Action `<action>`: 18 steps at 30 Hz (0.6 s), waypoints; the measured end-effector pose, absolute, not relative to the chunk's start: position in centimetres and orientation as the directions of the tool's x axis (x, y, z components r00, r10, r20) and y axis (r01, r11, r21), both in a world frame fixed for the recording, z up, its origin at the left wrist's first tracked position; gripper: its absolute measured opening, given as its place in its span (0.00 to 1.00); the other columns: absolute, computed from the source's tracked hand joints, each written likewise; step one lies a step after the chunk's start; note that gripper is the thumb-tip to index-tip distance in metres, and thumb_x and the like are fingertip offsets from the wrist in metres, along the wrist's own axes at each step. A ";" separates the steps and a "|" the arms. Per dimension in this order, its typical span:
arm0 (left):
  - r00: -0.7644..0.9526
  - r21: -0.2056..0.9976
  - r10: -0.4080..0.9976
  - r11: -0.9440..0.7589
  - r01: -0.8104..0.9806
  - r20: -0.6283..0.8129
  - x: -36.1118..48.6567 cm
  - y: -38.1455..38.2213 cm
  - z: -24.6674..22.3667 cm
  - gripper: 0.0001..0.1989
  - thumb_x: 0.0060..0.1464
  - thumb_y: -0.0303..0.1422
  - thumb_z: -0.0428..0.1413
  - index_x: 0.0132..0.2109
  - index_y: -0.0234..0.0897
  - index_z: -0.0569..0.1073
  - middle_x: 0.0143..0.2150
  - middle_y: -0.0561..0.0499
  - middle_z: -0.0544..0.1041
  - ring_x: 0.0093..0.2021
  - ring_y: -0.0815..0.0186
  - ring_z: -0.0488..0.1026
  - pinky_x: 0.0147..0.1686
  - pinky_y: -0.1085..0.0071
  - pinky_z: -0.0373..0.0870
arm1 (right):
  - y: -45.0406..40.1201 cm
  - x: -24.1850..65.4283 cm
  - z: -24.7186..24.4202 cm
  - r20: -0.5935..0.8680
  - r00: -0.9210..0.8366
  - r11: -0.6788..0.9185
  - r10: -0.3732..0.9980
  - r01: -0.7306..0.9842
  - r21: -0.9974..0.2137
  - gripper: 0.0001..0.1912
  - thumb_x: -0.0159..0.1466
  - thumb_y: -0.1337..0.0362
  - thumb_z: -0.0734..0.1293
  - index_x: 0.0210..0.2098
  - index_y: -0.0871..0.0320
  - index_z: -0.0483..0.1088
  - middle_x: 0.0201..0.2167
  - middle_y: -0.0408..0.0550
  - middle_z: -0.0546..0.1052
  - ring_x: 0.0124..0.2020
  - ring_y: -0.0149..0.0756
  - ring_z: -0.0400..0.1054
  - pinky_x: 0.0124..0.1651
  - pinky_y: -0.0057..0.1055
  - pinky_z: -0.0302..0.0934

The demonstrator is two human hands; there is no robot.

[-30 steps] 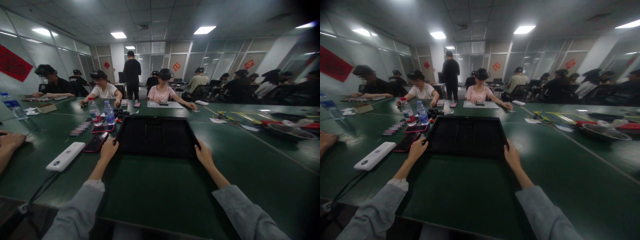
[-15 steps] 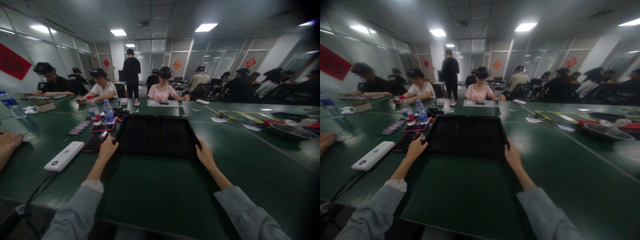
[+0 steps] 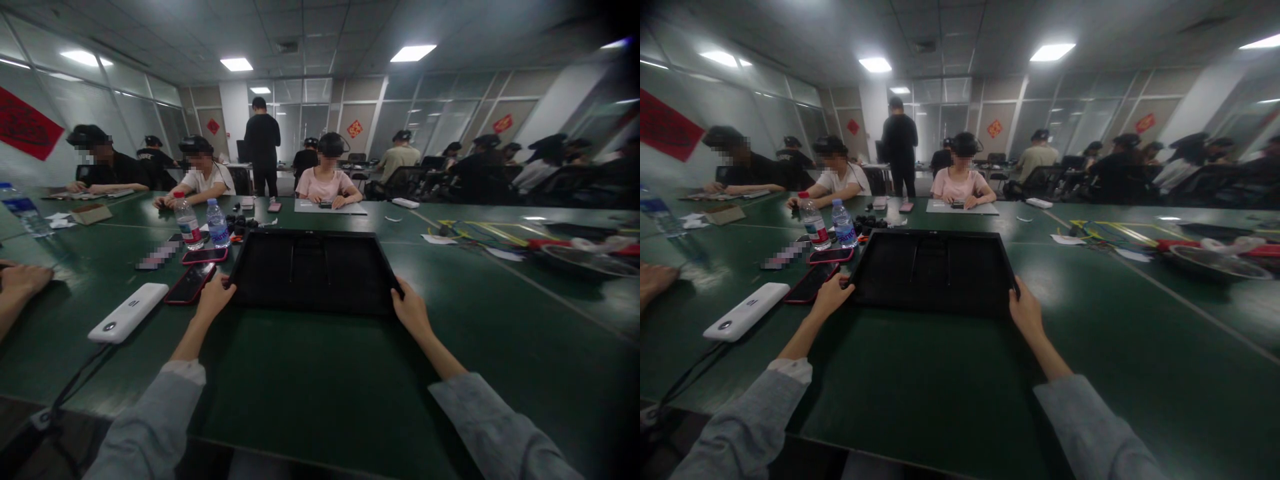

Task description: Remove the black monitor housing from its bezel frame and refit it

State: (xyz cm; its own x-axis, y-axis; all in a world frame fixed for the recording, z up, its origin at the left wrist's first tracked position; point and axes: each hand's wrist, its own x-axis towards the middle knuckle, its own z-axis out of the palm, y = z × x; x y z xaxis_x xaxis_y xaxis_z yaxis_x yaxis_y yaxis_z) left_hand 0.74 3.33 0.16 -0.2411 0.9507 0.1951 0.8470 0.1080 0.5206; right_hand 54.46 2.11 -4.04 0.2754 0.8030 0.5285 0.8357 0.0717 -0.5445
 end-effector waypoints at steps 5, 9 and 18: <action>-0.247 0.555 0.952 0.109 0.825 0.181 0.3 3.7 -0.3 0.15 0.56 0.37 0.58 0.49 0.37 0.75 0.50 0.43 0.81 0.51 0.55 0.78 0.52 0.63 0.71 | 2.3 54.7 -4.2 0.536 0.263 0.092 0.803 0.833 -0.546 0.28 0.66 0.60 0.58 0.62 0.62 0.68 0.56 0.59 0.75 0.56 0.53 0.71 0.61 0.53 0.63; -0.234 0.598 0.955 0.082 0.797 0.181 -0.1 4.2 -1.2 0.18 0.57 0.39 0.58 0.52 0.37 0.74 0.52 0.42 0.80 0.52 0.56 0.78 0.52 0.63 0.72 | 2.5 55.0 -4.4 0.524 0.248 0.094 0.815 0.835 -0.543 0.29 0.66 0.60 0.58 0.63 0.65 0.67 0.57 0.61 0.74 0.57 0.54 0.70 0.60 0.53 0.64; -0.221 0.591 0.957 0.068 0.804 0.190 0.0 4.4 -1.4 0.21 0.63 0.42 0.53 0.58 0.36 0.72 0.51 0.40 0.80 0.52 0.55 0.78 0.53 0.62 0.71 | 2.5 55.4 -4.7 0.511 0.236 0.093 0.826 0.838 -0.538 0.30 0.65 0.58 0.58 0.63 0.66 0.66 0.57 0.64 0.74 0.56 0.54 0.71 0.60 0.52 0.64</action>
